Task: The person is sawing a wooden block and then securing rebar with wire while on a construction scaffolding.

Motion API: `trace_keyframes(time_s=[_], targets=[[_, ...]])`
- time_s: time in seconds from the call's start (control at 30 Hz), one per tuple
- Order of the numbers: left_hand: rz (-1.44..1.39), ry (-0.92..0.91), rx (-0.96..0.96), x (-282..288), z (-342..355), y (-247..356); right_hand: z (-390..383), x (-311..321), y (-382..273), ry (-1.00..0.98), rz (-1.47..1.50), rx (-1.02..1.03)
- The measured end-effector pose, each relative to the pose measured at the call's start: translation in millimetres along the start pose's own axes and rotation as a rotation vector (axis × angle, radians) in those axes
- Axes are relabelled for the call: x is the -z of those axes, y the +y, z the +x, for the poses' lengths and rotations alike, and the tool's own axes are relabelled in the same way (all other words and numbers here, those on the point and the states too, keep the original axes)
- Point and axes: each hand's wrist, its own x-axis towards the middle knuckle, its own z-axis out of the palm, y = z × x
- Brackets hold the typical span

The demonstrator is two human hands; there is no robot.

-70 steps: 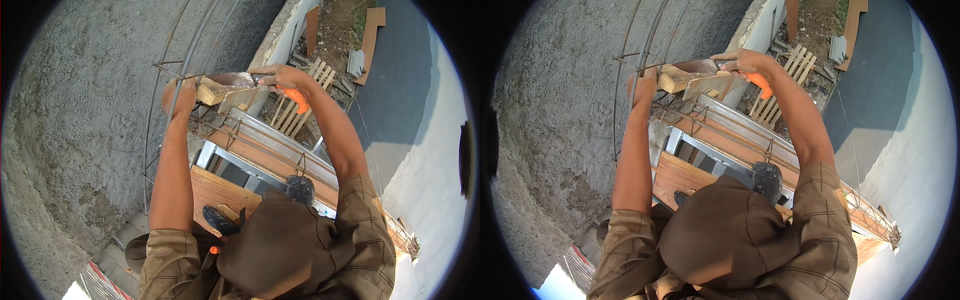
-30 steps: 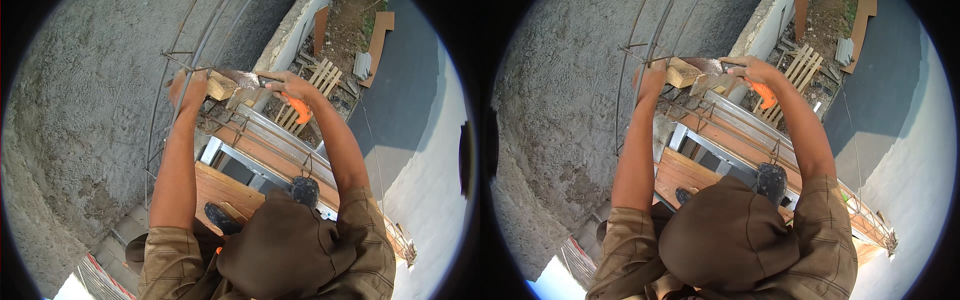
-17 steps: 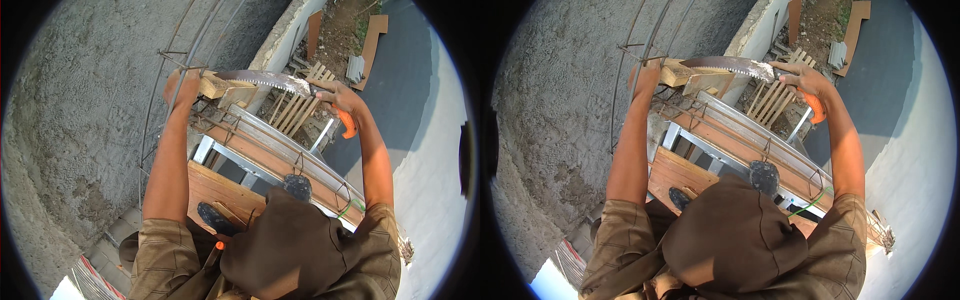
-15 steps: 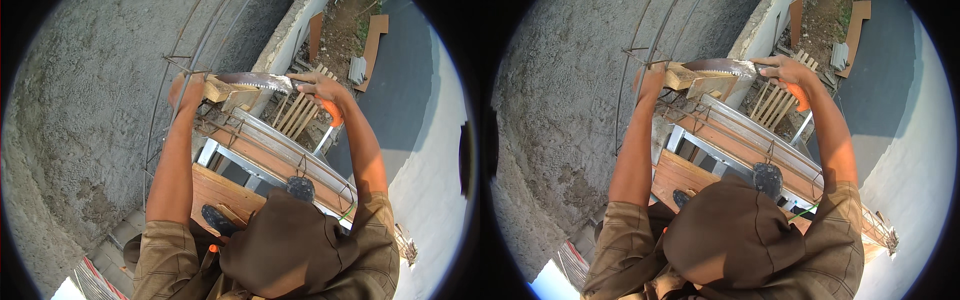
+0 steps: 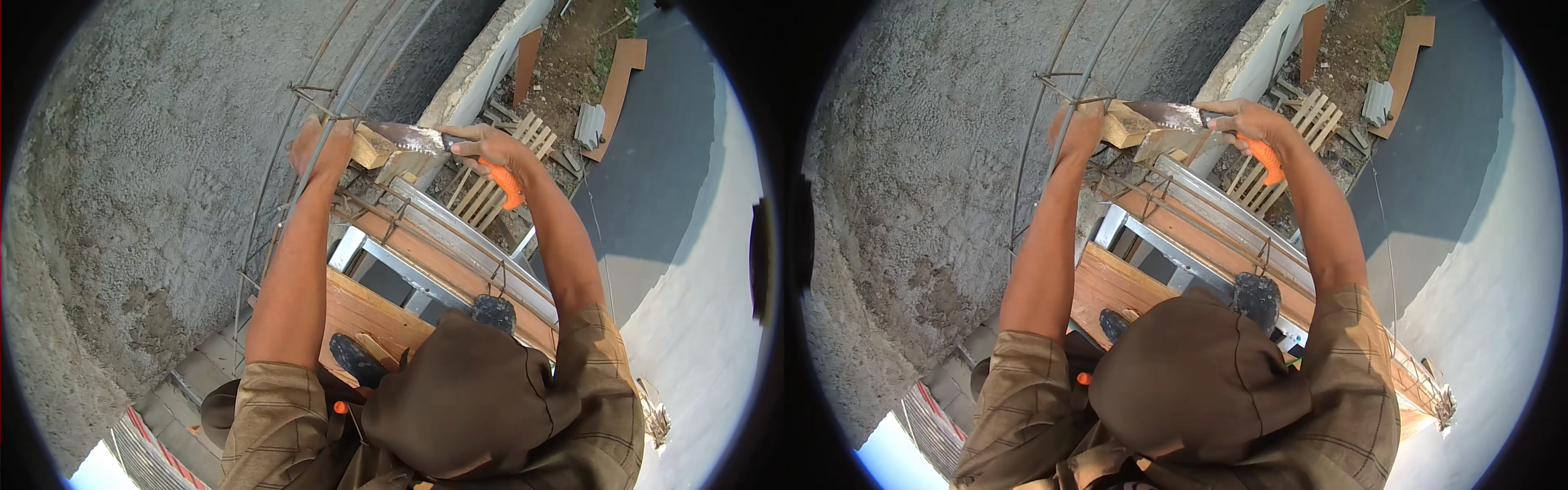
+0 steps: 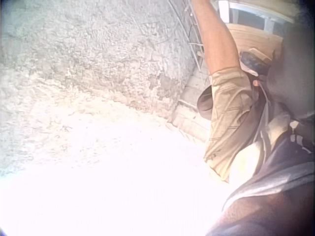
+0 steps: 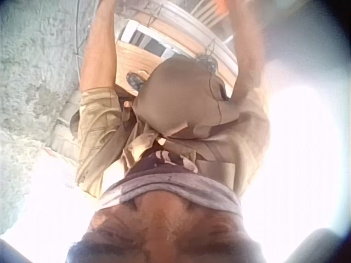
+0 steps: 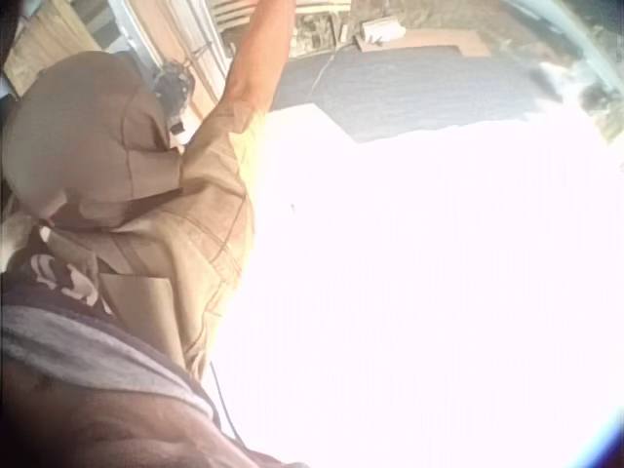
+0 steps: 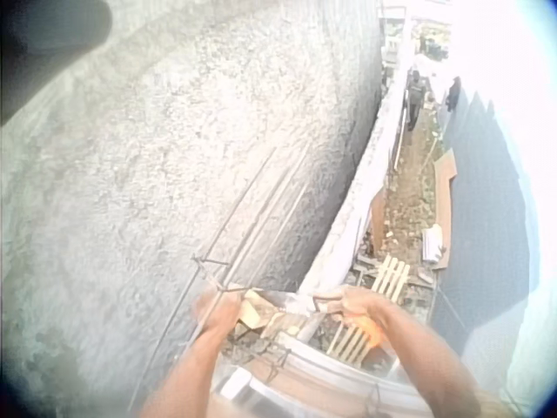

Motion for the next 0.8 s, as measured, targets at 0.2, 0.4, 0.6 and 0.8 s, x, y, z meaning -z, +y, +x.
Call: trace_keyframes(time_s=[0.2, 0.4, 0.6, 0.8], targets=[[0.033, 0.02, -0.034, 0.7, -2.0, 0.7, -64.3, 5.4, -1.0, 0.12, 0.005, -0.084], [0.016, 0.043, -0.013, -2.0, -5.2, 2.4, -27.1, -10.1, -7.4, 0.026, -0.058, 0.014], [-0.086, -0.058, -0.037, 3.4, -1.4, -6.4, -30.3, -14.8, -25.1, 0.109, -0.018, -0.093], [-0.014, -0.026, -0.103, -6.3, 0.6, -8.1, -14.2, -17.9, -1.2, 0.147, -0.08, -0.058]])
